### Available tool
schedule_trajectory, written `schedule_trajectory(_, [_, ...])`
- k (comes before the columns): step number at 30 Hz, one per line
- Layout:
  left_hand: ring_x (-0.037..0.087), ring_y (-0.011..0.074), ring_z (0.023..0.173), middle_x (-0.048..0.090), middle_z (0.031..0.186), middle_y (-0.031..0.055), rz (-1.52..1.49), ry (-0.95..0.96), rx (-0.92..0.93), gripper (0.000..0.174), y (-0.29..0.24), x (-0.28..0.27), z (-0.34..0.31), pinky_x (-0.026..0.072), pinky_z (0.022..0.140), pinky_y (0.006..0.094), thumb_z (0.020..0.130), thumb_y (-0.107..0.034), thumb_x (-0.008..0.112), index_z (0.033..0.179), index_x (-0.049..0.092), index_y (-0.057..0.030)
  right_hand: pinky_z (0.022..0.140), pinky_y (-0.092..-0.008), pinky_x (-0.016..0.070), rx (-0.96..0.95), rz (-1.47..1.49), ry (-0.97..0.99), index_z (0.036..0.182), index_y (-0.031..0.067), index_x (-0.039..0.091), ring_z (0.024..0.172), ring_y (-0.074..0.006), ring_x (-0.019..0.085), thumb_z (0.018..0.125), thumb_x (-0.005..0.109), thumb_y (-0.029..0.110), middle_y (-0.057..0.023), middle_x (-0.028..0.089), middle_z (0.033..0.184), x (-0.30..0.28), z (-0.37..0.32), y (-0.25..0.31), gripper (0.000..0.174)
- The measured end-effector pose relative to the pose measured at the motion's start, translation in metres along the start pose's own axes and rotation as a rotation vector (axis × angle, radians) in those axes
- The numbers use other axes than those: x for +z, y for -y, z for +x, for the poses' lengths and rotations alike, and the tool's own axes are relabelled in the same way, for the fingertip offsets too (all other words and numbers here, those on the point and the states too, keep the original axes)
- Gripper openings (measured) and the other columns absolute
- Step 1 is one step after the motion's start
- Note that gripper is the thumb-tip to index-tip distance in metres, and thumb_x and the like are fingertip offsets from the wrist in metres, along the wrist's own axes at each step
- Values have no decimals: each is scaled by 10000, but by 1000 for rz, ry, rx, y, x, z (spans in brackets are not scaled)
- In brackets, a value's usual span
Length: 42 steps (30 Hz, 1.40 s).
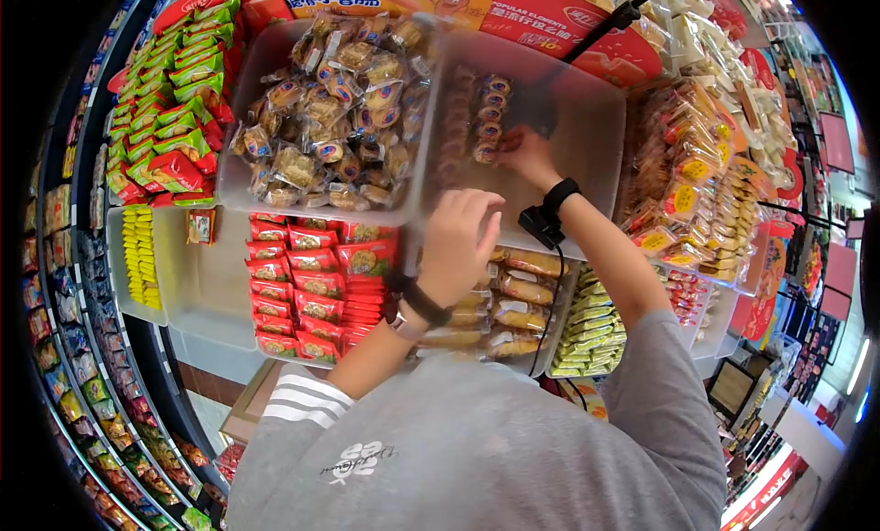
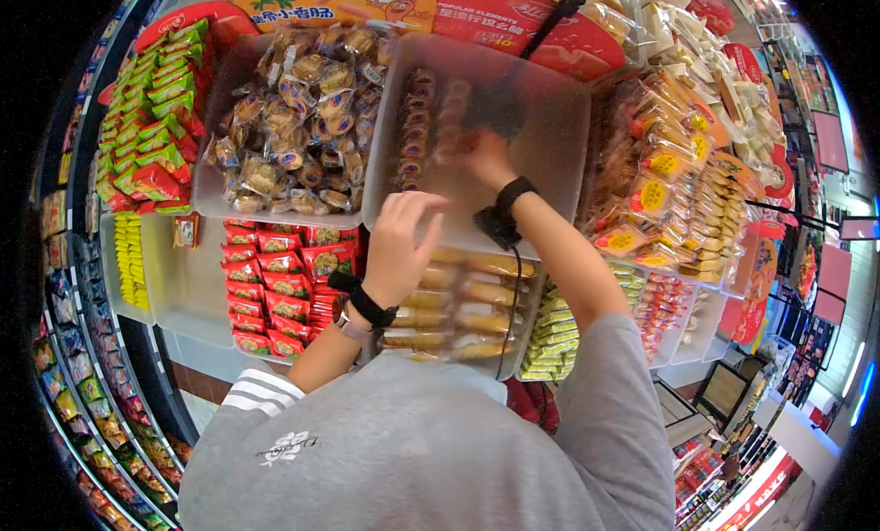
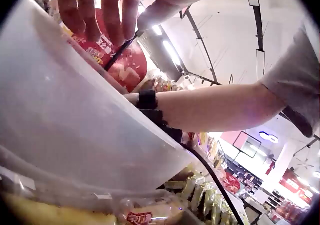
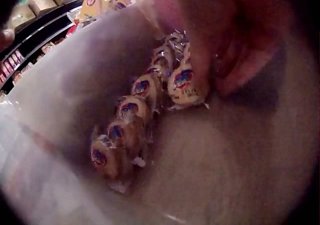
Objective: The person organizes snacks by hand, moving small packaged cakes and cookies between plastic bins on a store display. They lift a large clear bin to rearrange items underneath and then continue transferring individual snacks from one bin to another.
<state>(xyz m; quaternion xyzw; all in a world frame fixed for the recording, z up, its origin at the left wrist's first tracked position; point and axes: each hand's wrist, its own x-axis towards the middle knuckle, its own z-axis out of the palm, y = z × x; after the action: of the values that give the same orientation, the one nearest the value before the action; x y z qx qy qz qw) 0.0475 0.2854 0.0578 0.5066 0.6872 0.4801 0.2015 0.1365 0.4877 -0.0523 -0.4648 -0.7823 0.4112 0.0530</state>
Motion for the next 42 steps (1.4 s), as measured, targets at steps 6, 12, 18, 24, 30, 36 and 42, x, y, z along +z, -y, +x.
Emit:
schedule_trajectory(6, [554, 293, 902, 618, 912, 104, 160, -206, -21, 108, 13, -49, -11, 443, 807, 375, 810, -29, 595, 913, 626, -37, 698, -301, 478, -286, -34, -390, 960, 5, 584, 800, -163, 593, 740, 758, 246, -101, 613, 922, -12, -20, 74, 370])
schedule_trajectory(12, [554, 258, 854, 596, 917, 104, 199, -343, -103, 167, 29, -70, -28, 445, 781, 356, 839, -52, 591, 1002, 586, -16, 713, -368, 396, -650, -612, -168, 778, 107, 680, 830, -214, 552, 775, 657, 361, -75, 613, 807, 33, -57, 170, 255])
schedule_trajectory(18, [555, 239, 824, 607, 903, 102, 137, -359, -76, 152, 16, -75, -39, 446, 756, 349, 848, -56, 577, 994, 587, -15, 683, -395, 333, -484, -918, -251, 628, 91, 669, 821, -223, 557, 652, 673, 267, -42, 631, 655, 83, -40, 173, 178])
schedule_trajectory(24, [585, 192, 826, 612, 884, 90, -21, -387, -186, 122, 25, -80, -50, 467, 746, 323, 878, -72, 565, 973, 590, 0, 688, -392, 332, -526, -813, -358, 653, 107, 656, 822, -220, 548, 699, 675, 271, -24, 638, 730, 75, -50, 166, 172])
schedule_trajectory(30, [591, 218, 985, 512, 1212, 117, -851, -279, -429, 432, 34, -91, -56, 519, 835, 361, 946, -245, 542, 1289, 377, -40, 672, -352, 372, -947, -380, -510, 795, 106, 664, 803, -182, 543, 711, 654, 173, -2, 562, 727, 29, -105, 188, 108])
schedule_trajectory(36, [575, 216, 1029, 521, 1152, 109, -1272, -4, -182, 486, -68, -115, -82, 482, 886, 366, 964, -395, 447, 1297, 373, -49, 552, -257, 360, -1447, -549, -819, 939, 161, 695, 612, -88, 503, 612, 721, 161, 85, 479, 678, -31, -242, 201, 328])
schedule_trajectory(42, [525, 228, 1107, 472, 1204, 136, -968, 68, 196, 570, -113, -95, -138, 440, 936, 331, 875, -211, 614, 1327, 296, -69, 586, -265, 419, -1001, 230, -578, 970, 92, 641, 649, -117, 522, 753, 687, 141, -18, 553, 790, -40, -337, 174, 228])
